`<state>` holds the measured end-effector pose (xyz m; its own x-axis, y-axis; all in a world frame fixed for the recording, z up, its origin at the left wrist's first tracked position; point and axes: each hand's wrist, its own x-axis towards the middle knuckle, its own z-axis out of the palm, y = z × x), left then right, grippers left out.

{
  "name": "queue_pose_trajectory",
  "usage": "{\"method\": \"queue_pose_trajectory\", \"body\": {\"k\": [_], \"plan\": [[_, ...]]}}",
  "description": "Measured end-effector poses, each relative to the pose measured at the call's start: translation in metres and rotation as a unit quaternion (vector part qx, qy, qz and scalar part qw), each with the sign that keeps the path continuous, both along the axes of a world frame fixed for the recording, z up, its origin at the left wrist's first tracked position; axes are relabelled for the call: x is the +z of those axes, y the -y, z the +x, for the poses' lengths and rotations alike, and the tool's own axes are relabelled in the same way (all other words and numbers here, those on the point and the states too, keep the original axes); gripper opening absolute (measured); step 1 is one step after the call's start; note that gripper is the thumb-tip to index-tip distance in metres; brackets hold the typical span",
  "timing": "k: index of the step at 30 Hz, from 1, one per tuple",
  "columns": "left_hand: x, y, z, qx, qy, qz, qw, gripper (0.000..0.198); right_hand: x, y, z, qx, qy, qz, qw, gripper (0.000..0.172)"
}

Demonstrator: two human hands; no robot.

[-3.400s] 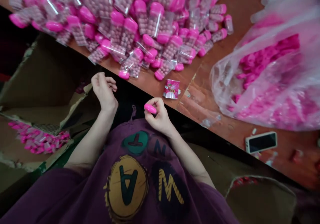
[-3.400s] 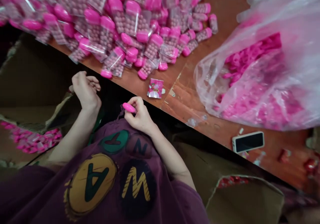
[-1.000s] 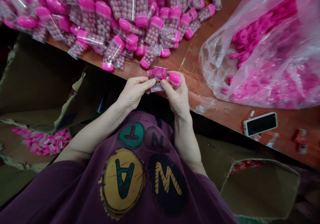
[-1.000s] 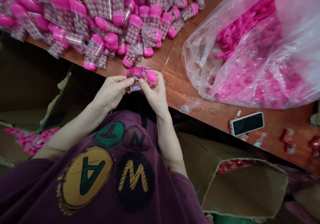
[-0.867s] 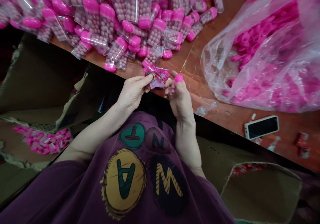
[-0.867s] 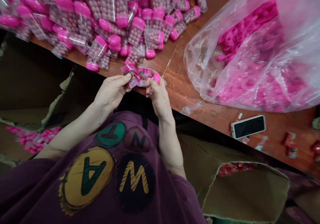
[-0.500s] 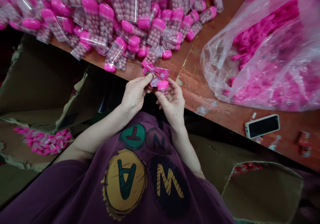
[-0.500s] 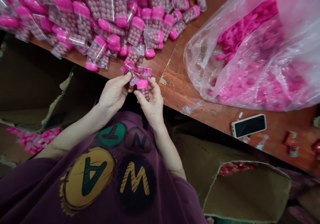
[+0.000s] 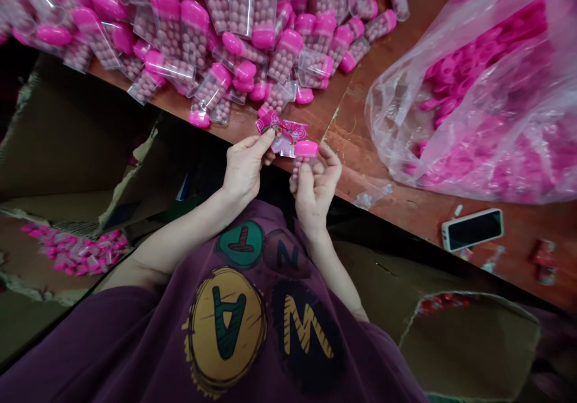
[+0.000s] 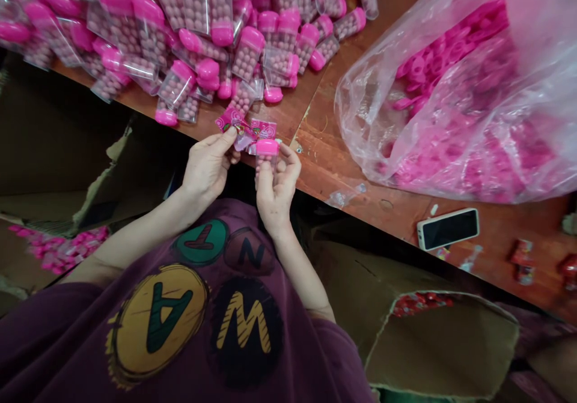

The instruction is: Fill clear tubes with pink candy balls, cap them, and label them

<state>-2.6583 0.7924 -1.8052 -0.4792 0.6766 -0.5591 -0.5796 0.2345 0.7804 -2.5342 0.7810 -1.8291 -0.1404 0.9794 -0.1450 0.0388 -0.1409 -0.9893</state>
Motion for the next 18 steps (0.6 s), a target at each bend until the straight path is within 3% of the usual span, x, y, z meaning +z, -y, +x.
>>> {"method": "queue_pose_trajectory", "body": {"k": [4, 8, 12, 16, 18], "plan": [[0.001, 0.000, 0.003, -0.006, 0.004, 0.004, 1.000, 0.041, 0.000, 0.004, -0.004, 0.011, 0.036, 0.021, 0.999, 0.046], [0.000, 0.001, 0.005, -0.008, 0.010, 0.013, 1.000, 0.043, 0.000, 0.007, -0.010, 0.022, 0.019, -0.007, 1.000, 0.050], [0.000, 0.002, 0.005, -0.009, 0.007, 0.022, 1.000, 0.046, 0.006, 0.001, -0.007, 0.022, -0.073, -0.102, 0.992, 0.056], [0.002, 0.003, 0.002, -0.037, 0.014, 0.023, 0.999, 0.042, 0.013, -0.011, 0.001, 0.076, -0.181, -0.237, 0.952, 0.056], [0.002, 0.003, 0.001, -0.053, 0.031, 0.027, 0.998, 0.041, 0.012, -0.013, 0.003, 0.086, -0.195, -0.252, 0.944, 0.058]]}}
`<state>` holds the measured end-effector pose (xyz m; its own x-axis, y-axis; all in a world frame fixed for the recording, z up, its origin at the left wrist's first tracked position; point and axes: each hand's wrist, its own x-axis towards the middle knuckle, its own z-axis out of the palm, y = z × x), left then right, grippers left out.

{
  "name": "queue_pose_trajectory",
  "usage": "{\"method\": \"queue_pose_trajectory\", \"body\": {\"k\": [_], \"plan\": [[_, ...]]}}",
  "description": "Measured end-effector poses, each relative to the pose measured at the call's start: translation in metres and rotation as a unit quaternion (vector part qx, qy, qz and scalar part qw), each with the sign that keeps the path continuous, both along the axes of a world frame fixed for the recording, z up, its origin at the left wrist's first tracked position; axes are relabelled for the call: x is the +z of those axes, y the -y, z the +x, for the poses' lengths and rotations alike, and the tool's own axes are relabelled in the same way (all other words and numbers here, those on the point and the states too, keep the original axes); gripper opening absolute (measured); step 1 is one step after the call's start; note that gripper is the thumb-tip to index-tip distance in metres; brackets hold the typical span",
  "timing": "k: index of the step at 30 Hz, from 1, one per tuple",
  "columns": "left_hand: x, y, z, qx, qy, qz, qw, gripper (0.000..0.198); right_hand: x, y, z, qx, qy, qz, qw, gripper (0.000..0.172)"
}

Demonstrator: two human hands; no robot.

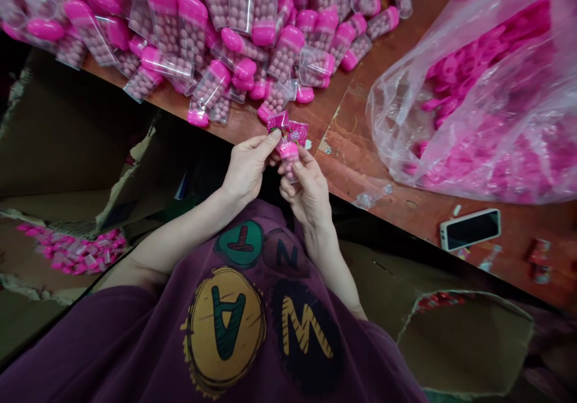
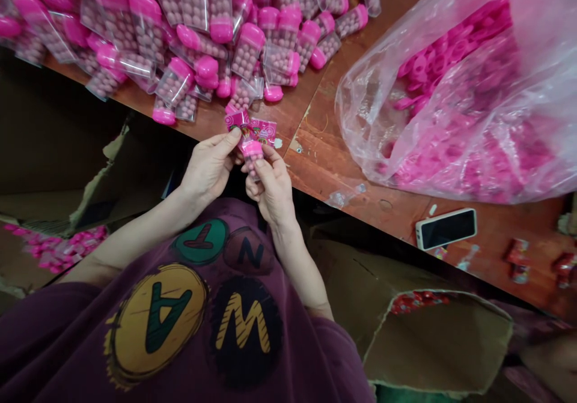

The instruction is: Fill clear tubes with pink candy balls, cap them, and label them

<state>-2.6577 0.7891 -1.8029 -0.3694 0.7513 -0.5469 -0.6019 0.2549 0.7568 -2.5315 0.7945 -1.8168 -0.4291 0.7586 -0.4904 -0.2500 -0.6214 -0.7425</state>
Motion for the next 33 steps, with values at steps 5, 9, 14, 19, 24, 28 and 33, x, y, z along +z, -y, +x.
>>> {"method": "queue_pose_trajectory", "body": {"k": [5, 9, 14, 19, 24, 28, 33], "plan": [[-0.003, 0.005, -0.002, -0.049, 0.070, 0.016, 0.996, 0.037, -0.008, 0.007, 0.000, -0.013, 0.089, 0.122, 0.988, 0.062], [-0.008, 0.009, -0.005, -0.072, 0.105, 0.027, 0.991, 0.035, -0.011, 0.011, 0.003, -0.002, 0.154, 0.271, 0.950, 0.056], [-0.009, 0.012, -0.009, -0.098, 0.131, 0.031, 0.986, 0.038, -0.006, 0.007, 0.008, 0.010, 0.134, 0.257, 0.957, 0.053], [-0.004, 0.016, -0.002, -0.107, 0.130, 0.044, 0.985, 0.037, -0.004, 0.008, 0.001, -0.001, 0.053, 0.137, 0.989, 0.050], [-0.001, 0.019, 0.006, -0.055, 0.111, 0.032, 0.992, 0.031, -0.010, 0.014, -0.004, -0.049, 0.079, 0.176, 0.980, 0.051], [0.002, 0.015, -0.002, -0.043, 0.109, 0.005, 0.993, 0.027, -0.011, 0.012, 0.005, 0.015, 0.032, 0.144, 0.989, 0.054], [0.008, 0.018, -0.003, -0.088, 0.095, 0.036, 0.991, 0.033, -0.010, 0.009, 0.011, 0.002, 0.008, 0.132, 0.991, 0.056]]}}
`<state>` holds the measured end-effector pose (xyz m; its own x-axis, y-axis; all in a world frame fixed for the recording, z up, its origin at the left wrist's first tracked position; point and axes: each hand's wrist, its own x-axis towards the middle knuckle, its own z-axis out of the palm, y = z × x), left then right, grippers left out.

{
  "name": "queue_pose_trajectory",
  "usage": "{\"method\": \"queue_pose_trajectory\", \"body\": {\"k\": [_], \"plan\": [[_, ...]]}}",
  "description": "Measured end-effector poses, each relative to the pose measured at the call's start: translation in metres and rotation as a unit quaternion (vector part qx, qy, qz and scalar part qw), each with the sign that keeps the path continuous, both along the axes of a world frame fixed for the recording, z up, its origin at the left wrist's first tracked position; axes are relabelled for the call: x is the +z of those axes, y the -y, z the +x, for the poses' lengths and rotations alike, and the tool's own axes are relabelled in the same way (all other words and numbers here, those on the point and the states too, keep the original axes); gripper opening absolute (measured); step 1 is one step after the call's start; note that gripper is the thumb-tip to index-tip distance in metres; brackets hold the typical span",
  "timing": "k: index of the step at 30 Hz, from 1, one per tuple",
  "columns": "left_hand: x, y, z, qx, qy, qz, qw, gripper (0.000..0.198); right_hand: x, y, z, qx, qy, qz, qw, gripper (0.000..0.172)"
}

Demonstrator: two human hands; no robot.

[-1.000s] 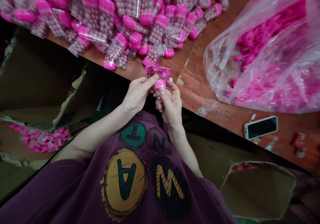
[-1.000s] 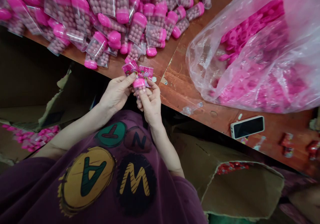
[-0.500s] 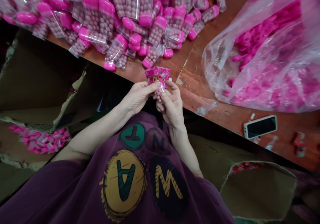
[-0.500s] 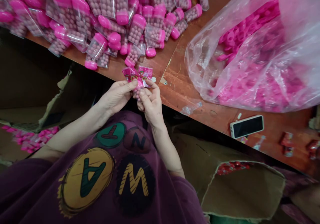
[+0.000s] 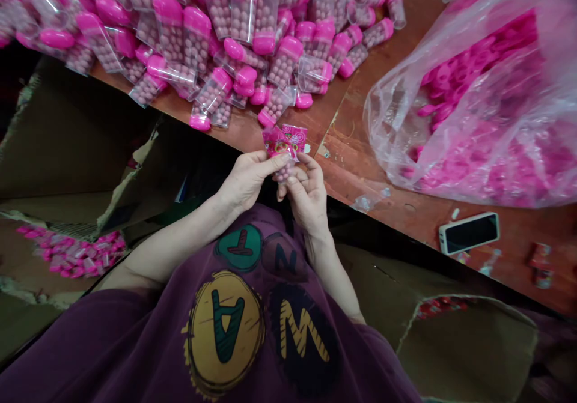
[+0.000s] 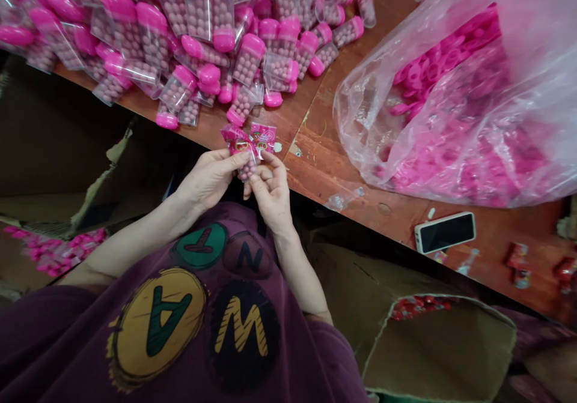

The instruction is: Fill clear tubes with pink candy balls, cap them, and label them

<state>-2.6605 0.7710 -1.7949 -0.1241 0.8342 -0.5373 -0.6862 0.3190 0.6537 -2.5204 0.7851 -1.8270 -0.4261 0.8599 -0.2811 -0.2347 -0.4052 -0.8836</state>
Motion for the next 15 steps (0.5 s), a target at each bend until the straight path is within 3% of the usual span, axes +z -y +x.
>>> {"method": "queue_pose_trajectory", "body": {"k": [4, 10, 15], "plan": [[0.003, 0.005, 0.000, -0.027, -0.005, 0.009, 1.000, 0.034, -0.002, -0.002, 0.000, -0.009, -0.039, -0.031, 0.999, 0.053], [0.002, 0.001, -0.004, 0.033, 0.012, 0.001, 0.999, 0.039, -0.004, 0.004, -0.005, -0.014, -0.001, 0.022, 1.000, 0.051], [-0.001, 0.007, 0.000, 0.025, 0.012, -0.022, 0.999, 0.044, -0.009, 0.008, -0.015, -0.019, 0.027, 0.066, 0.997, 0.044]]}}
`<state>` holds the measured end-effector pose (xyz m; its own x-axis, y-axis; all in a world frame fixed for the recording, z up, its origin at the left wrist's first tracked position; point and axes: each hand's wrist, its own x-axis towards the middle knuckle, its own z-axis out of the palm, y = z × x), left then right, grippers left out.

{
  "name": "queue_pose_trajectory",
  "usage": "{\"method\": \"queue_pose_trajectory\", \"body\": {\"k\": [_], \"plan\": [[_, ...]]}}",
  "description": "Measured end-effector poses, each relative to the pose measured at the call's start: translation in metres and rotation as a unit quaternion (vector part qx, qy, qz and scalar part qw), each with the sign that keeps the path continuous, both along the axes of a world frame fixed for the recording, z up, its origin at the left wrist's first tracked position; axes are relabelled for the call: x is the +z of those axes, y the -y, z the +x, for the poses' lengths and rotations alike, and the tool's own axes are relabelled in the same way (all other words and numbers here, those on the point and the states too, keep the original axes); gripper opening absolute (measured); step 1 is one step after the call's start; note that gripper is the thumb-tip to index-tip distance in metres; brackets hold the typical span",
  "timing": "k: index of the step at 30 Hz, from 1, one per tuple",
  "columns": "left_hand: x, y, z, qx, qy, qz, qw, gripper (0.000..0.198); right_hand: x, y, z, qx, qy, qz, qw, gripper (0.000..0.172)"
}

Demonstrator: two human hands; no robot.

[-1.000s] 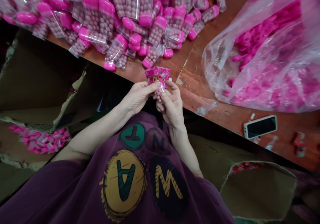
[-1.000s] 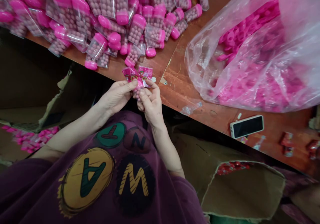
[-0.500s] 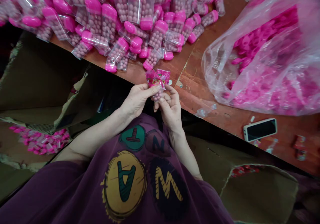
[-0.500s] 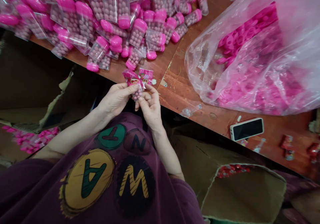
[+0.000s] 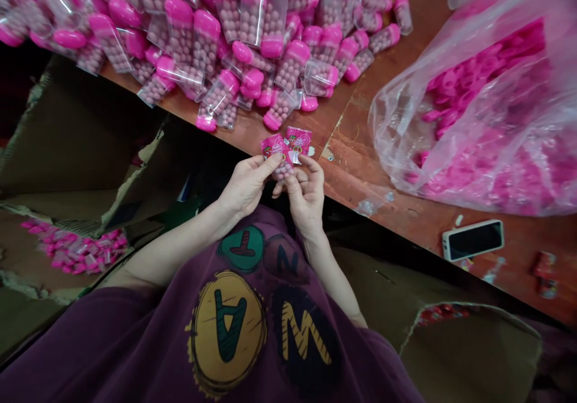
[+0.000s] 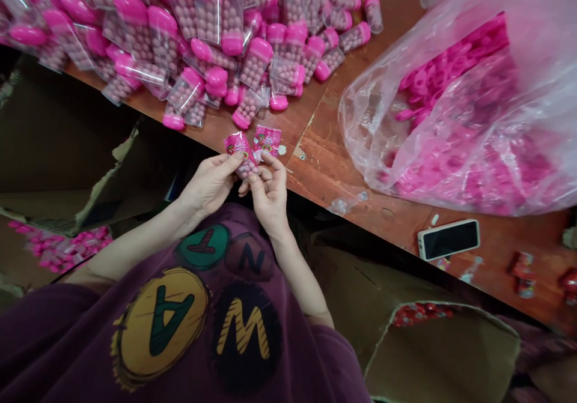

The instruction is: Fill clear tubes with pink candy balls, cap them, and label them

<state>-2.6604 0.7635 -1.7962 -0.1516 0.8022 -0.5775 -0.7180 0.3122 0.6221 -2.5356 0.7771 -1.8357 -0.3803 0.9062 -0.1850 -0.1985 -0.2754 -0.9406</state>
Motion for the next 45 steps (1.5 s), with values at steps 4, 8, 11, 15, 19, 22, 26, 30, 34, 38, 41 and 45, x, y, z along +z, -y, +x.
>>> {"method": "queue_pose_trajectory", "body": {"k": [4, 8, 11, 15, 19, 22, 26, 30, 34, 38, 41, 45], "plan": [[-0.004, 0.007, -0.002, 0.005, -0.001, -0.007, 1.000, 0.045, -0.007, 0.002, -0.010, 0.028, 0.003, 0.008, 1.000, 0.045], [0.002, 0.020, -0.037, 0.084, -0.070, -0.022, 0.994, 0.038, -0.008, -0.003, -0.003, 0.103, 0.054, 0.047, 0.992, 0.044], [0.008, 0.039, -0.090, 0.252, -0.161, -0.049, 0.953, 0.039, -0.003, -0.019, 0.013, 0.071, 0.227, 0.184, 0.954, 0.035], [0.005, 0.055, -0.130, 0.389, -0.192, -0.106, 0.895, 0.055, -0.004, -0.042, 0.027, 0.083, 0.442, 0.329, 0.831, 0.044], [-0.005, 0.033, -0.084, 0.229, -0.177, -0.076, 0.954, 0.020, -0.017, -0.047, 0.024, 0.093, 0.526, 0.379, 0.756, 0.043], [-0.009, 0.006, -0.033, 0.046, -0.205, -0.005, 0.978, 0.012, -0.025, -0.044, 0.022, 0.065, 0.538, 0.416, 0.730, 0.041], [-0.016, -0.018, -0.004, -0.090, -0.232, 0.007, 0.968, 0.038, -0.028, -0.041, 0.026, 0.021, 0.502, 0.458, 0.733, 0.037], [-0.021, -0.026, -0.002, -0.105, -0.232, -0.021, 0.967, 0.048, -0.029, -0.041, 0.032, -0.006, 0.458, 0.433, 0.776, 0.032], [-0.019, -0.030, 0.001, -0.107, -0.193, -0.056, 0.974, 0.042, -0.030, -0.045, 0.032, 0.017, 0.440, 0.409, 0.799, 0.032], [-0.019, -0.038, 0.003, -0.084, -0.182, -0.075, 0.977, 0.041, -0.024, -0.049, 0.032, 0.063, 0.482, 0.455, 0.746, 0.034], [-0.023, -0.043, 0.002, -0.094, -0.184, -0.087, 0.974, 0.047, -0.016, -0.048, 0.041, 0.116, 0.491, 0.483, 0.716, 0.029], [-0.025, -0.043, -0.003, -0.133, -0.250, -0.075, 0.956, 0.049, -0.002, -0.047, 0.065, 0.093, 0.442, 0.502, 0.738, 0.020]]}}
